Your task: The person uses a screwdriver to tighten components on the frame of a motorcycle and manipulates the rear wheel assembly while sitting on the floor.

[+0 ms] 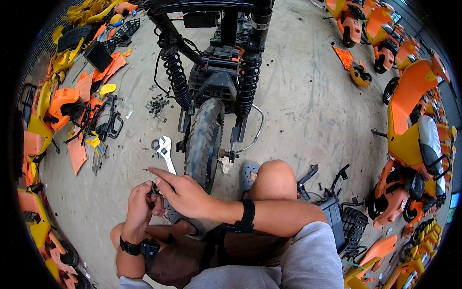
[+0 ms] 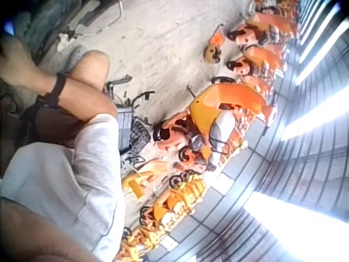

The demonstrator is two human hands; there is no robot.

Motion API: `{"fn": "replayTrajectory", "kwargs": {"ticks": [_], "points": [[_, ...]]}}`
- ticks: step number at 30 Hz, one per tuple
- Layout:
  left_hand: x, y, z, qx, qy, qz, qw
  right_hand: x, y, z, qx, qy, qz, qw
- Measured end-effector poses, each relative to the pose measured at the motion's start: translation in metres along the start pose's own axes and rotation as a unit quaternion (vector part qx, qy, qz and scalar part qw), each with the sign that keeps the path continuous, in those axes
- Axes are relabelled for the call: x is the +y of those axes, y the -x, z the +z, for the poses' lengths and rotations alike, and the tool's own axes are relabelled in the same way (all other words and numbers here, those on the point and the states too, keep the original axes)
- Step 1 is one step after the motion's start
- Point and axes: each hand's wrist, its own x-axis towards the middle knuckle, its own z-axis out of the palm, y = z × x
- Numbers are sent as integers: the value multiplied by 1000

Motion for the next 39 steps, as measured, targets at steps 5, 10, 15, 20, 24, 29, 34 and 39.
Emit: {"fn": "replayTrajectory", "kwargs": {"ticks": [5, 10, 15, 20, 24, 29, 34, 39], "points": [[-2, 2, -1, 5, 11, 8, 1000, -2, 3, 6, 45, -34, -59, 997], [1, 2, -1, 19, 17, -3, 1000, 2, 2, 9, 61, -2, -78, 995], [15, 5, 4, 16, 61, -48, 997, -3, 2, 5, 84, 132, -188, 970], [19, 6, -6, -19, 155, -91, 984, 4, -5, 12, 105, 157, -279, 942], [17, 7, -6, -15, 144, -55, 988, 0, -5, 18, 104, 67, -220, 968], [12, 6, -4, 20, 61, 8, 998, 2, -4, 15, 48, -103, -47, 992], [10, 9, -7, 42, 84, -9, 996, 8, -4, 17, 77, -28, -119, 989], [14, 2, -10, -30, 190, -83, 978, 7, -1, 14, 101, 20, -203, 974]]}}
